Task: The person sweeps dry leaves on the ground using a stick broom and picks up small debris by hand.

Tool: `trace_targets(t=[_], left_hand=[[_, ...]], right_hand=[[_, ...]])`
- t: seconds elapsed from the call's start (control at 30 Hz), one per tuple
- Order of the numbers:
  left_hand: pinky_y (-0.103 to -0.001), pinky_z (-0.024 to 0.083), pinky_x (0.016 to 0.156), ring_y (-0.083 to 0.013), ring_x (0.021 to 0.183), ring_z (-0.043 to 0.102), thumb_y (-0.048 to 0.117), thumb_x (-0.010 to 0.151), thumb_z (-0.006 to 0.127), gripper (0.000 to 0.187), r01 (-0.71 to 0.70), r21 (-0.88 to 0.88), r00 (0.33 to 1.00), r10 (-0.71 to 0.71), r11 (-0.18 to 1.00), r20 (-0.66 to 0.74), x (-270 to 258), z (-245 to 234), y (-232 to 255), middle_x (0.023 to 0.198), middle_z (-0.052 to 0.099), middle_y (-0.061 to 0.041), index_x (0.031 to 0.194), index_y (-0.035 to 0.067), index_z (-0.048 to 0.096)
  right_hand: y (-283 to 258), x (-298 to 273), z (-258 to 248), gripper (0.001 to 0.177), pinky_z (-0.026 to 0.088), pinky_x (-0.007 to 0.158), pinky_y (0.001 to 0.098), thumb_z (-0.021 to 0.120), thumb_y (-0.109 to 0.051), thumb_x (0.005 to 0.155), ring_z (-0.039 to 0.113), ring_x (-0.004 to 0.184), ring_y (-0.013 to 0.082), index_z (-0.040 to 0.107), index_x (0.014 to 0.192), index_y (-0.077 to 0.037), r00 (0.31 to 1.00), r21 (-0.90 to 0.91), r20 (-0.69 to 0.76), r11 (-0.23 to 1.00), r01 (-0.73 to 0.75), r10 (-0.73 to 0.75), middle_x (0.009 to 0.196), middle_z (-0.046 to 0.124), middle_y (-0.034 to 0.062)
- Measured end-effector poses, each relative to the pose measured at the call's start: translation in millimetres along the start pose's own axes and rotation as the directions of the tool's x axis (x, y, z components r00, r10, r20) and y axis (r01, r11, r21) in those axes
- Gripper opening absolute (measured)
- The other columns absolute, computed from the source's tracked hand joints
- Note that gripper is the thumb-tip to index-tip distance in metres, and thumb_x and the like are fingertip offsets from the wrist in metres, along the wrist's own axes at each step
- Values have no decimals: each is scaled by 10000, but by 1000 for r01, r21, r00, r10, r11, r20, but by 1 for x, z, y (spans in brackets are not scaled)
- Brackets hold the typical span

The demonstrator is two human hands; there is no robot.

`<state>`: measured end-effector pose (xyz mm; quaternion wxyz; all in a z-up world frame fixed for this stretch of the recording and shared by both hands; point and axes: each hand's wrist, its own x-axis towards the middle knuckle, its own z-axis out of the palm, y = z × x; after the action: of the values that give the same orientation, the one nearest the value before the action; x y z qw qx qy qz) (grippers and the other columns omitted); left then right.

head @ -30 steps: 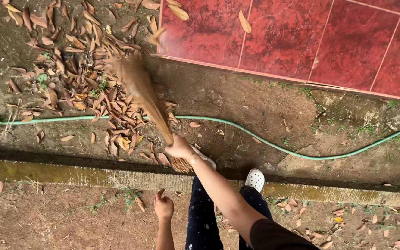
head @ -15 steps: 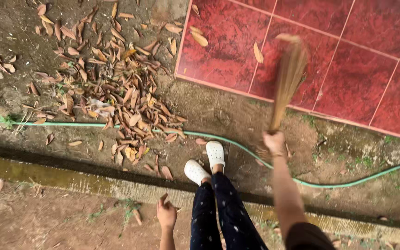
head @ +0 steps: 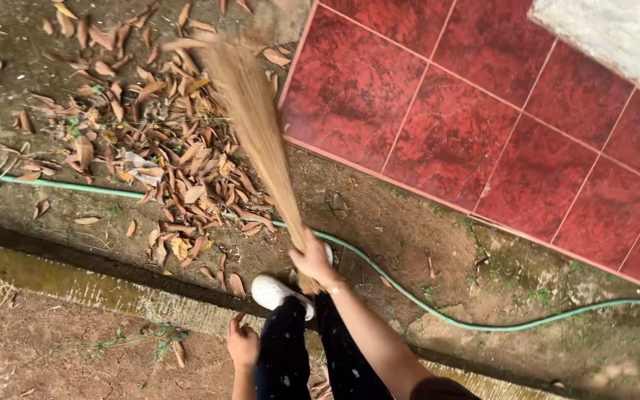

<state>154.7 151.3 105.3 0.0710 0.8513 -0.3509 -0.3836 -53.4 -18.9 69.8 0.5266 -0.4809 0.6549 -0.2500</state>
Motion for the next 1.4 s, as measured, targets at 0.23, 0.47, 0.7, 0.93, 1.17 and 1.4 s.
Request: trace_targets(t=[0.23, 0.47, 0.7, 0.93, 1.17, 1.4], left_hand=[[-504, 485, 984, -424, 1122, 604, 106, 882, 543, 362, -44, -21, 998, 43, 999, -49, 27, -38, 4, 1153, 660, -210, 1218, 144, 673], [-452, 545, 890, -389, 989, 680, 179, 904, 579, 294, 89, -46, 996, -88, 995, 17, 86, -135, 15, 1080, 683, -224, 1156, 123, 720], [-394, 509, 973, -302, 1152, 701, 507, 981, 576, 603, -28, -338, 998, 43, 941, 38, 211, -254, 77, 1206, 740, -200, 1287, -7, 655], [-306, 512, 751, -153, 948, 649, 547, 1015, 522, 575, 258, -772, 960, -65, 581, 272, 324, -301, 242, 1193, 689, -75, 1293, 50, 603], [-388, 488, 989, -290, 1201, 639, 371, 1019, 569, 524, -265, -460, 960, 277, 847, -42, 324, -329, 382, 1350, 652, -162, 1413, 27, 548], [-433, 558, 894, -357, 1097, 677, 322, 978, 597, 505, -526, -212, 850, 514, 824, -115, 311, -367, 533, 1262, 665, -223, 1391, 33, 570]], right_hand=[[-22, -16, -80, 702, 602, 722, 363, 724, -238, 832, 739, 815, 227, 465, 1450, -29, 865, -402, 223, 851, -337, 448, 970, 749, 156], [-158, -24, -29, 691, 570, 579, 377, 706, -197, 853, 713, 665, 224, 429, 1464, -32, 829, -504, 282, 810, -300, 483, 835, 733, 135], [-273, -61, -45, 825, 494, 433, 284, 676, -222, 908, 540, 470, 117, 244, 1603, -116, 867, -750, 280, 658, -70, 413, 632, 647, 9], [-352, -45, -136, 778, 579, 455, 356, 680, -306, 860, 641, 486, 206, 365, 1567, -233, 940, -758, 231, 652, 12, 252, 1196, 624, 126], [-370, 48, -187, 725, 589, 772, 457, 759, -237, 743, 737, 854, 373, 515, 1422, -165, 975, -557, -72, 802, -215, 212, 936, 757, 215], [-404, 186, -227, 445, 560, 580, 343, 746, -117, 799, 658, 637, 152, 600, 1205, -9, 984, 169, -31, 972, -165, 173, 775, 679, 77]])
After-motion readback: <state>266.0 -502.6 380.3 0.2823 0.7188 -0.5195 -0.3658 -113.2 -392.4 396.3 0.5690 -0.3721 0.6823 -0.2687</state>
